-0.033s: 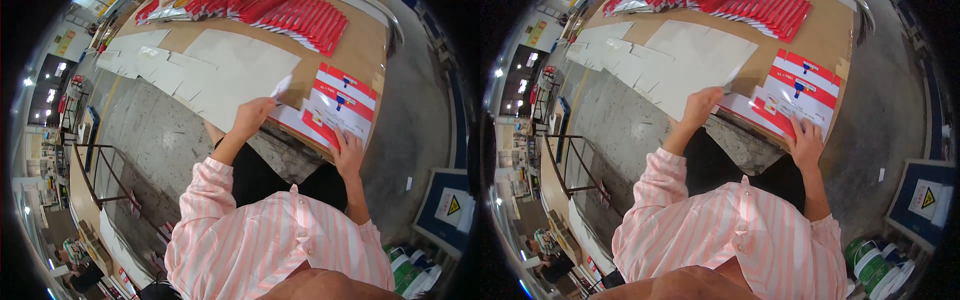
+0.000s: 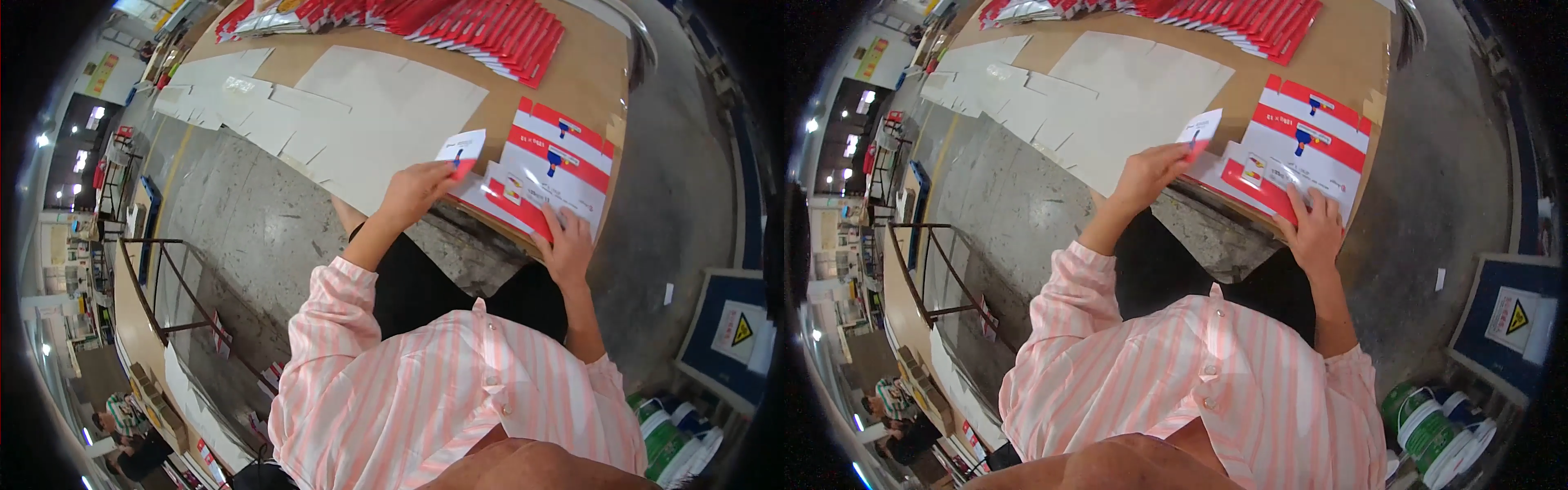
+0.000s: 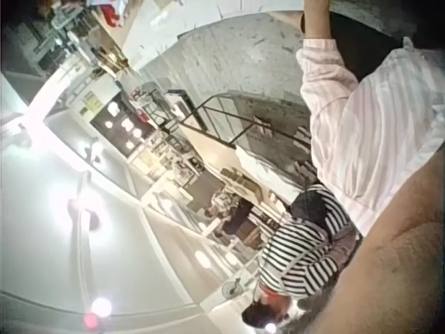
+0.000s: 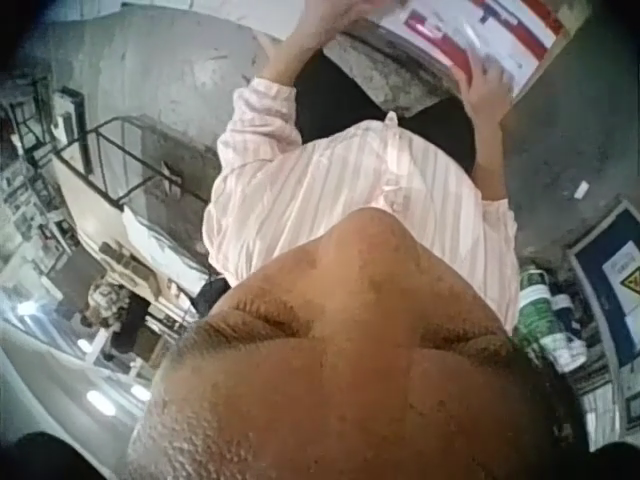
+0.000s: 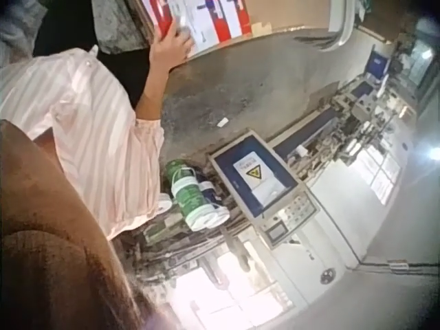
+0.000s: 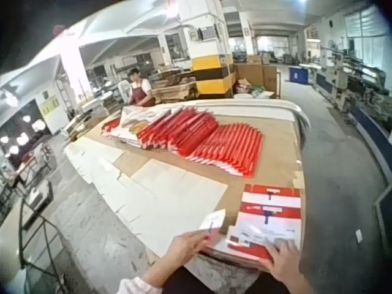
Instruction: Folding white cardboard sheets into red and white packages.
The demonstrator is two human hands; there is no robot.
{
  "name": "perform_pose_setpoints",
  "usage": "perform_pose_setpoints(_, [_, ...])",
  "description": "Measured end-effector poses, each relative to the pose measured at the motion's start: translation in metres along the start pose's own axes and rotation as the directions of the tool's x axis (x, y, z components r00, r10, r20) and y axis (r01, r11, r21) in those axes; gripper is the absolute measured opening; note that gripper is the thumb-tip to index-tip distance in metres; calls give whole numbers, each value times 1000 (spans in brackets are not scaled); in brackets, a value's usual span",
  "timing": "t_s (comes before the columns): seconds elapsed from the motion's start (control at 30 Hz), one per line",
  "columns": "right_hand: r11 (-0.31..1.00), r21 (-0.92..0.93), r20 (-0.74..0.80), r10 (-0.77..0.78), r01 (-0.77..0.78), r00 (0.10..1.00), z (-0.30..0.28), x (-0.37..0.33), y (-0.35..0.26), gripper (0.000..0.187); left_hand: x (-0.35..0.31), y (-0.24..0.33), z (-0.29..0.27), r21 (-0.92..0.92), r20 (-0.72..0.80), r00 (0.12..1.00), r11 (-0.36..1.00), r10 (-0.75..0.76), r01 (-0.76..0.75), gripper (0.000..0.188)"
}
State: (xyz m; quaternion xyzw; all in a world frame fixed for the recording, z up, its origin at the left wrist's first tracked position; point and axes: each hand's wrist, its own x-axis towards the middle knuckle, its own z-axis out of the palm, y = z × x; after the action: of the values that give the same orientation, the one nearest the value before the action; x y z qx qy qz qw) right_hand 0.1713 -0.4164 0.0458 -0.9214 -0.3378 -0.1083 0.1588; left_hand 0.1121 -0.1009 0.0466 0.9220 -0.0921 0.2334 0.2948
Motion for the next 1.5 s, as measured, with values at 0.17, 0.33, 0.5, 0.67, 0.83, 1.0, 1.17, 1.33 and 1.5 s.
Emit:
perform_pose_setpoints(0.17, [996,-80,72,36,-30,997,14,-3,4,56,2,14,10,205,278,961,977,-7,-52,38])
perform_pose_setpoints(0.33, [994,-106,30,32,-28,999,21,-8,2,56,7,18,29,366,416,902,929,-111,-55,42])
perform_pose_setpoints(0.5, [992,-123,-2,-11,11,1000,26,-3,1,53,-10,3,64,465,149,987,876,66,-129,42])
perform_pose_setpoints(0.67, [991,-134,-25,2,-5,1000,20,-3,-4,47,33,21,59,466,335,931,884,-148,-27,42])
perform_pose_setpoints(0.83, [306,872,346,166,-382,923,31,-51,-39,36,49,25,81,521,497,837,850,-229,-77,41])
perform_pose_setpoints(1.0, [-511,779,605,460,-363,650,31,-69,-36,33,19,75,79,-66,465,884,998,40,-11,38])
perform_pose_setpoints(1.17, [87,801,523,380,-592,763,-50,-21,92,34,20,51,52,-339,69,954,892,-293,299,31])
perform_pose_setpoints(1.33, [340,700,447,477,-628,757,-66,38,223,40,26,15,84,-148,-180,912,927,-368,344,22])
perform_pose_setpoints(1.5, [360,757,262,597,-545,758,24,168,278,48,17,16,84,128,-216,963,973,-161,191,18])
